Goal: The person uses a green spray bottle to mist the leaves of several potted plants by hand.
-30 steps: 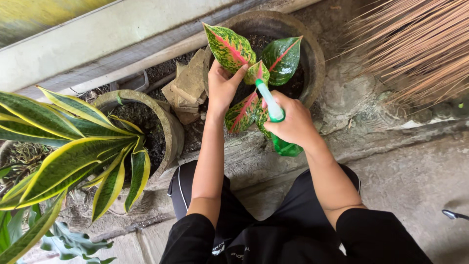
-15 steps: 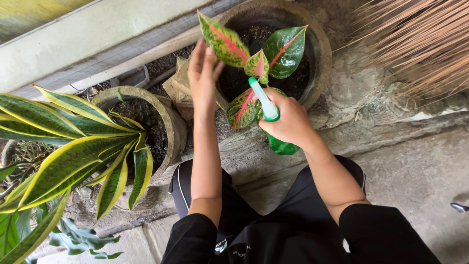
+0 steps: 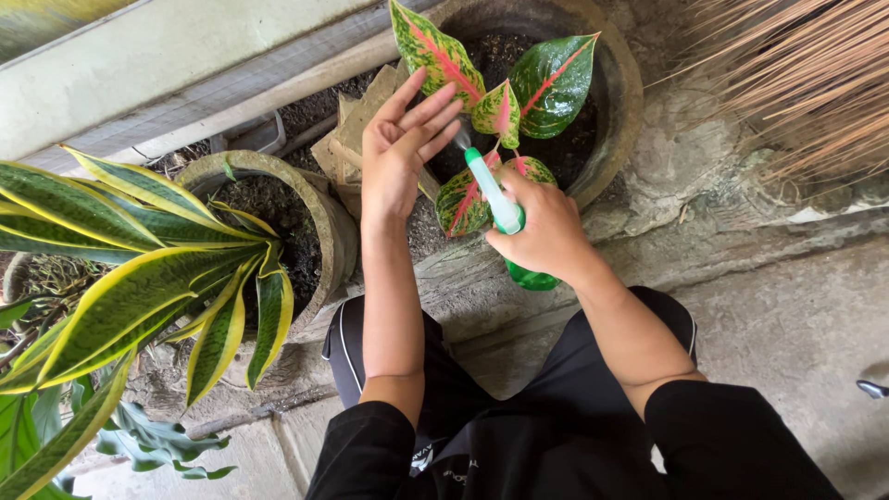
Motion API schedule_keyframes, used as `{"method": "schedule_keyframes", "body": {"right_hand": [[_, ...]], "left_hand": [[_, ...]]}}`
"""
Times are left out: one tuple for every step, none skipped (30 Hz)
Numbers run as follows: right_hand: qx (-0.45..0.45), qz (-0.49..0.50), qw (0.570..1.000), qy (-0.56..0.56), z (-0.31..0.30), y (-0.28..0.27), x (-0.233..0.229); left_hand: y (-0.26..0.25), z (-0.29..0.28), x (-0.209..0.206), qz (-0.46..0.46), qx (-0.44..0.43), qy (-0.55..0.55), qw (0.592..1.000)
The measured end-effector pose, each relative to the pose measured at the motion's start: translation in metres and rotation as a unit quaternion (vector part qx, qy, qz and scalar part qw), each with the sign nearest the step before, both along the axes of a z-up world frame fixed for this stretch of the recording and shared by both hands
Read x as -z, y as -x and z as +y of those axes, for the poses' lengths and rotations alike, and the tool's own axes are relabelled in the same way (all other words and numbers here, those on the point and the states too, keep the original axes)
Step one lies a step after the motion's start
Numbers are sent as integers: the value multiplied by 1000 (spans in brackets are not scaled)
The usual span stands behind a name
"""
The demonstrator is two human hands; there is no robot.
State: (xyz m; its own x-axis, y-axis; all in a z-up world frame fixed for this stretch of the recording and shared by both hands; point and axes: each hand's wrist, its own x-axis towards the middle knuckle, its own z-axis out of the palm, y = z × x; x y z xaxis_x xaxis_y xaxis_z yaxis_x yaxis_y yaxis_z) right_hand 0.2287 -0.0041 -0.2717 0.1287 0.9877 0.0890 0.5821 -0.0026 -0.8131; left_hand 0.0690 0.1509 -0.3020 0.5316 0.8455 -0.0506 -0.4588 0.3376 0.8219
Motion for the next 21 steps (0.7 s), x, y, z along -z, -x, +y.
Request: {"method": "schedule_keyframes", "body": {"right_hand": [[-1, 0, 1000, 6, -1, 0, 0], [-2, 0, 1000, 12, -1, -1, -1], [-2, 0, 1000, 19, -2, -1, -1], [6, 0, 1000, 29, -2, 0, -2], [14, 1, 999, 39, -3, 0, -3], [22, 1, 999, 50, -3, 1, -3], [18, 11, 998, 65, -4, -1, -3], [15, 20, 996, 80, -4, -4, -4], [11, 28, 995, 95, -5, -8, -5], [13, 32, 995, 98, -5, -12, -6], [15, 34, 994, 100, -5, -17, -7], [17, 37, 994, 103, -6, -23, -9], [11, 12, 995, 98, -7, -28, -12], [4, -12, 995, 94, -9, -35, -15], [-2, -38, 995, 90, -11, -39, -18], [9, -45, 991, 127, -14, -41, -22], [20, -53, 985, 164, -15, -45, -26], [31, -61, 978, 200, -16, -47, -29], [32, -78, 979, 185, -17, -48, -31], [34, -95, 980, 170, -19, -48, -33], [34, -112, 981, 155, -20, -49, -35]], "left_hand": [[0, 0, -1, 2, 0, -1, 1000], [-1, 0, -1, 5, 0, -1, 1000], [0, 0, -1, 7, 0, -2, 1000], [0, 0, 1, 26, -7, -21, 999], [-1, -2, 3, 45, -16, -40, 998], [-1, -3, 5, 64, -24, -58, 996], [-4, -5, 8, 82, -35, -95, 991], [-10, -8, 11, 101, -47, -131, 985], [-14, -11, 11, 119, -58, -167, 977], [-17, -14, 10, 133, -63, -216, 965], [-20, -18, 7, 147, -67, -266, 951], [-23, -22, 2, 160, -70, -314, 933], [-25, -25, -3, 198, -82, -345, 914], [-26, -28, -7, 236, -94, -375, 892], [-28, -30, -10, 272, -104, -404, 867], [-31, -32, -11, 286, -106, -403, 863], [-36, -32, -11, 298, -109, -403, 858], [-40, -31, -9, 311, -112, -403, 853], [-42, -31, -5, 319, -100, -384, 861], [-44, -29, 0, 327, -87, -364, 868], [-46, -27, 7, 335, -75, -345, 873]]}}
